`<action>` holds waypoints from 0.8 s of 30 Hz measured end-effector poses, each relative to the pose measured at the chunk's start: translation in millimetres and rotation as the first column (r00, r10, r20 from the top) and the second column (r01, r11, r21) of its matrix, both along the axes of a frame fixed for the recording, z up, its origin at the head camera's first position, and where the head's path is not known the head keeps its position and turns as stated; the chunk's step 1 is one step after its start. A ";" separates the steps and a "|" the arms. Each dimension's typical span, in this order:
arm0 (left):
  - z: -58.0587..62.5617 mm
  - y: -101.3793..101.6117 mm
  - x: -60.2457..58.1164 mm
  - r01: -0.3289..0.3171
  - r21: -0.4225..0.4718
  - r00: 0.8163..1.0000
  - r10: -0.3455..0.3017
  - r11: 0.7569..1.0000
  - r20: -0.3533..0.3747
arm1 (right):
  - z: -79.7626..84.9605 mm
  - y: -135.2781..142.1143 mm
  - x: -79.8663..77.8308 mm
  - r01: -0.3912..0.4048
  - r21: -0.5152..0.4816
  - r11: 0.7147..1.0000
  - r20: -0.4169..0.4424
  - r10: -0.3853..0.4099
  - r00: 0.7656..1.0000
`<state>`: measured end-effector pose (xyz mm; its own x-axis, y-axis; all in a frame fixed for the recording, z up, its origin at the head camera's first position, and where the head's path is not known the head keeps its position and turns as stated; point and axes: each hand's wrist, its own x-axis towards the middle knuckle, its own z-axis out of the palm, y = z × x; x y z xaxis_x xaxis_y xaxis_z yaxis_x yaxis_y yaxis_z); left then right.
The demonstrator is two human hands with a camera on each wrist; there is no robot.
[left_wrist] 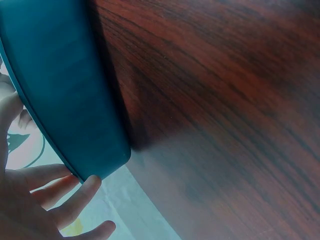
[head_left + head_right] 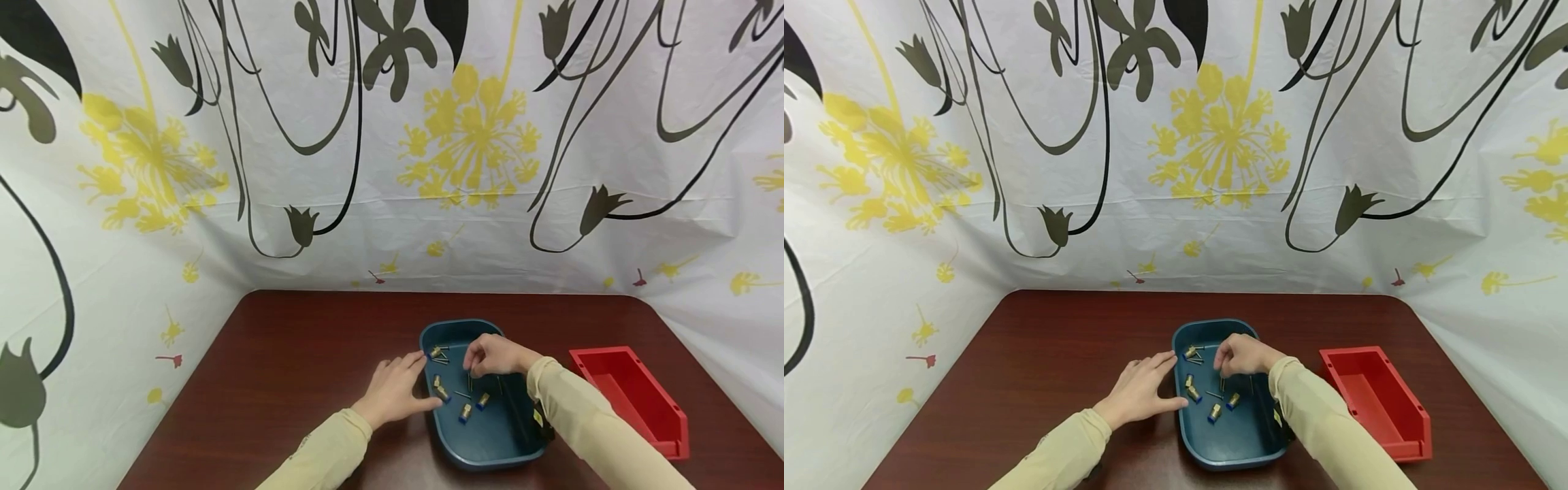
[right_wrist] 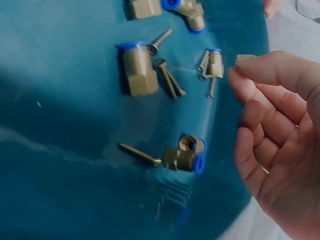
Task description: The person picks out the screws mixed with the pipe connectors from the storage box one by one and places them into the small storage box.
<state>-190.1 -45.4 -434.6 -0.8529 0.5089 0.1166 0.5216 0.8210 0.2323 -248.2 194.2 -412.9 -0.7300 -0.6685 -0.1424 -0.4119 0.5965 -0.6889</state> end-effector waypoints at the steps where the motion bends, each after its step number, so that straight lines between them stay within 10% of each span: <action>1: 0.1 0.1 0.1 0.000 0.001 1.000 0.000 1.000 0.001 | -1.3 -1.8 0.3 -0.001 0.007 1.000 0.000 0.001 1.000; 24: -0.1 0.0 -1.3 0.013 -0.012 1.000 -0.013 1.000 0.004 | -29.0 -22.5 3.9 -0.007 0.093 0.996 -0.013 0.008 1.000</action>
<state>-191.3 -45.4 -434.7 -0.8469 0.5209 0.1070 0.5310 0.8170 0.2250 -244.3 171.7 -441.9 -0.7273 -0.6582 -0.1946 -0.4255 0.6548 -0.6246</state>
